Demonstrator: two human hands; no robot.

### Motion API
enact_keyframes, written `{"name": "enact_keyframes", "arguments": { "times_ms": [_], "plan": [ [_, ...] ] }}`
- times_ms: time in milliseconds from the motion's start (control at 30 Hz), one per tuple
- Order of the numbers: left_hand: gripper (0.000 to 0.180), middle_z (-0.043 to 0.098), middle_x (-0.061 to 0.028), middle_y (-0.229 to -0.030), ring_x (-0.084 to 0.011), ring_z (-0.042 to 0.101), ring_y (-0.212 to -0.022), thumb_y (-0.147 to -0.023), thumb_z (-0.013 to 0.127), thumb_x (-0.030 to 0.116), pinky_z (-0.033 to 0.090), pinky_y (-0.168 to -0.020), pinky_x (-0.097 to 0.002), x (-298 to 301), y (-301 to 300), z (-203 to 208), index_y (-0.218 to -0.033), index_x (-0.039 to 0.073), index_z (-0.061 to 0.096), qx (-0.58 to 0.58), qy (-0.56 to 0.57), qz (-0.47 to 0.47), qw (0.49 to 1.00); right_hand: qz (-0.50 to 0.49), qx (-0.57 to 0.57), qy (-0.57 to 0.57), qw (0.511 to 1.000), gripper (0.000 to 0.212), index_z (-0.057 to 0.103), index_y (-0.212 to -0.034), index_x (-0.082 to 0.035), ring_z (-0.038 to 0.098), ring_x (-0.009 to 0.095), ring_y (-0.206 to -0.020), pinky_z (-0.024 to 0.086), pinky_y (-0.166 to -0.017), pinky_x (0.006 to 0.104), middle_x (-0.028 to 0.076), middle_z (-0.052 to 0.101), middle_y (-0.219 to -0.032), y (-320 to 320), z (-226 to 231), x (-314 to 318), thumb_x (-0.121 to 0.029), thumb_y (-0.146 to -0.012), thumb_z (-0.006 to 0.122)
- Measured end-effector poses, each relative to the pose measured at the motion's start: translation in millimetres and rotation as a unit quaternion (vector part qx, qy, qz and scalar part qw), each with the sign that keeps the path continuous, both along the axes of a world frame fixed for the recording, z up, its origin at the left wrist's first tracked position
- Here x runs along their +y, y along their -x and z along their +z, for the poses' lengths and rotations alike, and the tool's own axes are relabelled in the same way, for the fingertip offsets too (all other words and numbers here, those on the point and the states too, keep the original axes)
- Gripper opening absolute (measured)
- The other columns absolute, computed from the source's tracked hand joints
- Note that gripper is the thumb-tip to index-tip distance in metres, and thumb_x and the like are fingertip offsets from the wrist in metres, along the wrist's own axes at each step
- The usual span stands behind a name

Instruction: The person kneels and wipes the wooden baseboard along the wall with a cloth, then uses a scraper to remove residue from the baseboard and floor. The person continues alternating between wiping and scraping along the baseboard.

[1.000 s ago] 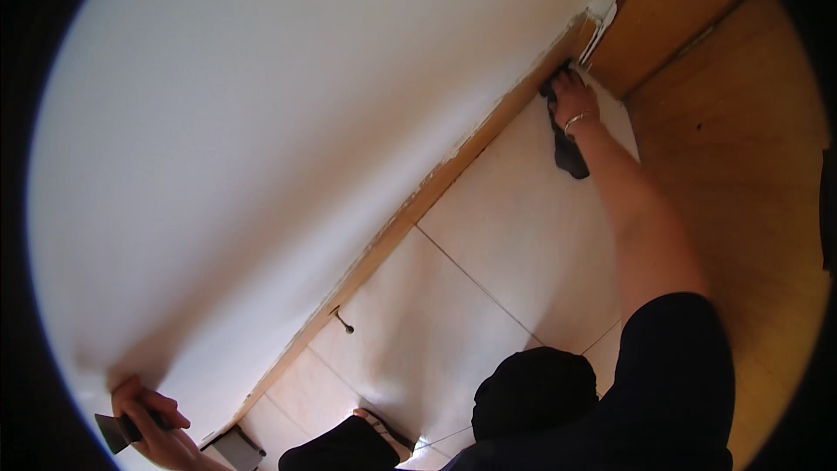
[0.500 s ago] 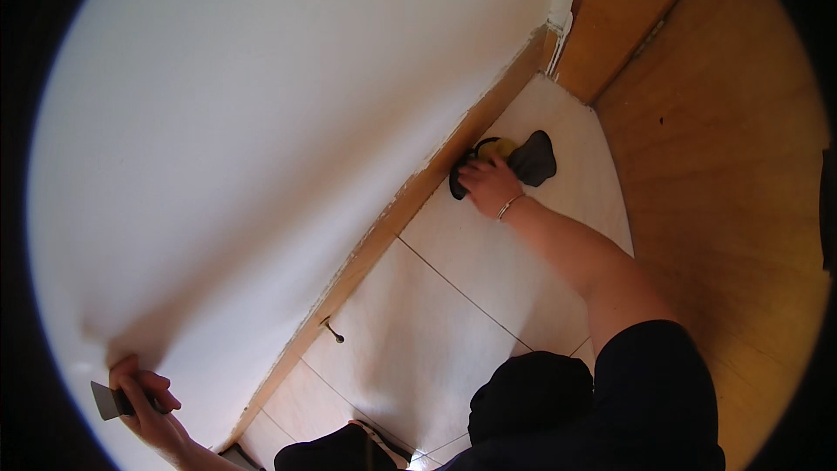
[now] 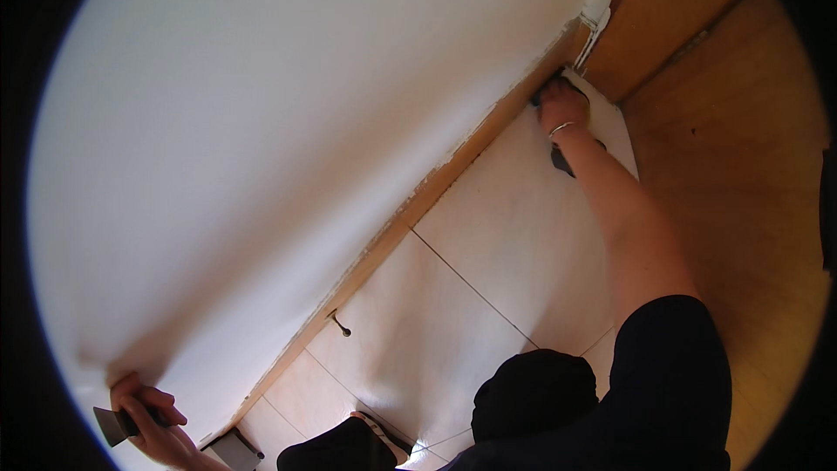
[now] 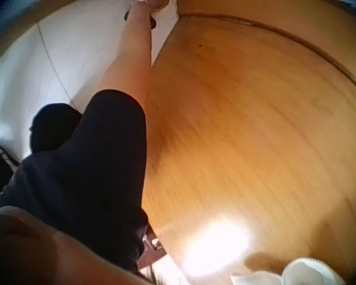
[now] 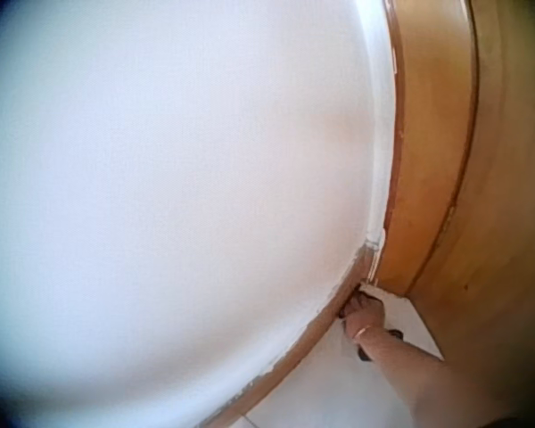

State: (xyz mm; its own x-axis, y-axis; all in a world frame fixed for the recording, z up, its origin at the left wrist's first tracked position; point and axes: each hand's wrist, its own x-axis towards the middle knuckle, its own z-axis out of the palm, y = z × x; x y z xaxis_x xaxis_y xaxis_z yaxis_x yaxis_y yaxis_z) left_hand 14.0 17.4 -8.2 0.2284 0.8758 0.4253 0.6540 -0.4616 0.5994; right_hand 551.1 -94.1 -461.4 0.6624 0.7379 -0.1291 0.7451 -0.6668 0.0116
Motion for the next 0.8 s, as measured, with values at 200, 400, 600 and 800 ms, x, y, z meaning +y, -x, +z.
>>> {"name": "enact_keyframes", "arguments": {
  "times_ms": [200, 400, 600, 800],
  "plan": [
    [0.029, 0.049, -0.0013, -0.053, -0.0040, 0.029, -0.035, -0.097, 0.037, 0.025, 0.021, -0.034, -0.0165, -2, -6, 0, -0.097, 0.004, 0.057, 0.022, -0.008, -0.048, 0.999, 0.141, -0.016, -0.068, 0.988, 0.028, 0.063, -0.095, -0.009, 0.044, 0.029, -0.111, 0.037, -0.086, 0.0410, 0.010, 0.052, -0.113, 140, 2, 2, -0.026, -0.074, 0.057],
    [0.029, 0.052, -0.0020, -0.056, -0.0040, 0.030, -0.035, -0.097, 0.038, 0.025, 0.022, -0.034, -0.0169, -1, -17, 2, -0.096, 0.004, 0.058, -0.002, 0.032, -0.018, 0.999, 0.252, 0.119, -0.114, 0.954, 0.025, 0.065, -0.095, -0.009, 0.045, 0.025, -0.105, 0.037, -0.083, 0.0397, 0.005, 0.055, -0.113, 253, 14, 7, -0.018, -0.078, 0.049],
    [0.028, 0.051, -0.0015, -0.055, -0.0039, 0.030, -0.035, -0.096, 0.040, 0.026, 0.022, -0.034, -0.0172, 1, -20, 0, -0.097, 0.004, 0.058, 0.003, 0.037, -0.026, 0.999, 0.336, 0.130, -0.161, 0.919, 0.021, 0.062, -0.092, -0.012, 0.049, 0.020, -0.095, 0.041, -0.071, 0.0384, 0.002, 0.056, -0.108, 245, 1, -11, -0.016, -0.075, 0.050],
    [0.031, 0.050, -0.0016, -0.055, -0.0044, 0.029, -0.035, -0.096, 0.038, 0.029, 0.021, -0.034, -0.0168, -2, -11, -3, -0.099, 0.004, 0.057, 0.004, 0.007, 0.004, 1.000, 0.142, -0.049, -0.069, 0.986, 0.040, 0.052, -0.121, -0.013, 0.046, 0.021, -0.109, 0.041, -0.087, 0.0408, 0.001, 0.045, -0.132, 71, -5, -42, -0.014, -0.083, 0.040]
  ]
}}
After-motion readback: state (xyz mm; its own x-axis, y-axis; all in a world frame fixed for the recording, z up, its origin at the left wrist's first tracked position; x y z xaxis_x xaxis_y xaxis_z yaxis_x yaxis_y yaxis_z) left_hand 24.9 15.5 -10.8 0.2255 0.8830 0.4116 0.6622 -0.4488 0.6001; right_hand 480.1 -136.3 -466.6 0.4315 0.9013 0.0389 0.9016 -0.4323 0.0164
